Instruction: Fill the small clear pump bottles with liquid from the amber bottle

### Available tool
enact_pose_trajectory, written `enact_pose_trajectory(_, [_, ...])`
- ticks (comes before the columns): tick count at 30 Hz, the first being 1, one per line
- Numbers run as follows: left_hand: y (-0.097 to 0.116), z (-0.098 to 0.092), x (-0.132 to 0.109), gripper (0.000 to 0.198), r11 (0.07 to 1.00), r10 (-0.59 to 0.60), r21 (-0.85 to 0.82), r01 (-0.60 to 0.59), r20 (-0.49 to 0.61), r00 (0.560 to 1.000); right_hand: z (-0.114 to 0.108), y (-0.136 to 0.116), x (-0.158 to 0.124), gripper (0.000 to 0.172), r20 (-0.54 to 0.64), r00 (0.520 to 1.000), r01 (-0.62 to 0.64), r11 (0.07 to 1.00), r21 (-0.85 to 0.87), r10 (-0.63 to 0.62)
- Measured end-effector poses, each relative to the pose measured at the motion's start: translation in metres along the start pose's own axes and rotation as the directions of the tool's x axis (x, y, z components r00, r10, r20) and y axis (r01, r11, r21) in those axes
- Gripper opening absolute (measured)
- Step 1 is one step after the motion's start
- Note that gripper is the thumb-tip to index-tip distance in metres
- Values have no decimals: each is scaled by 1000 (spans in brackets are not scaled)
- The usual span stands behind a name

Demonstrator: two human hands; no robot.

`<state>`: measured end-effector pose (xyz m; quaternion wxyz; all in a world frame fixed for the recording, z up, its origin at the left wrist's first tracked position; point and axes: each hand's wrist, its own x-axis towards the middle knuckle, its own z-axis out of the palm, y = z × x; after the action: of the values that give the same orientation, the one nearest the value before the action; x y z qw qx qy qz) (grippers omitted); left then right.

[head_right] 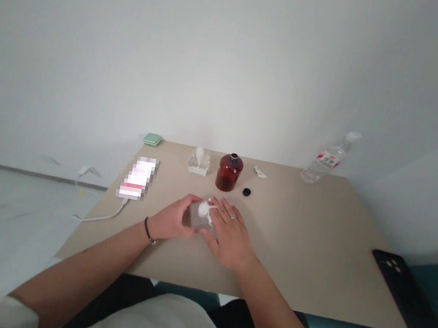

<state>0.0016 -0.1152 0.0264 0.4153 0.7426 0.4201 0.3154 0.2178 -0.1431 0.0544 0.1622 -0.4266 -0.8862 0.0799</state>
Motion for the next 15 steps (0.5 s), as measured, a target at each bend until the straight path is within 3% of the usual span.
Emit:
enact_pose_trajectory(2, [-5,-3,6,75,994,83,-83,-73,118,990,-3,5,2,47,7,999,35,999,28,-35])
enact_pose_trajectory(3, [-8,-4,8,84,992,98,-90,-87,121,988,-4,7,3,47,10,999,46,998,35,-46])
enact_pose_trajectory(6, [-12,-1,8,106,1000,13,-2,-13,-45,999,-3,9,2,48,18,998,55,998,24,-55])
enact_pose_trajectory(9, [-14,-4,3,86,994,-108,13,111,-166,980,0,6,-3,52,16,999,29,999,-18,-29])
enact_pose_trajectory(12, [-17,-12,-1,62,987,-111,-121,103,-60,992,3,-1,-6,59,28,1000,-10,998,-68,12])
enact_pose_trajectory(15, [-19,-18,-2,63,974,-4,-226,12,36,999,6,-5,-6,64,36,998,-40,994,-97,44])
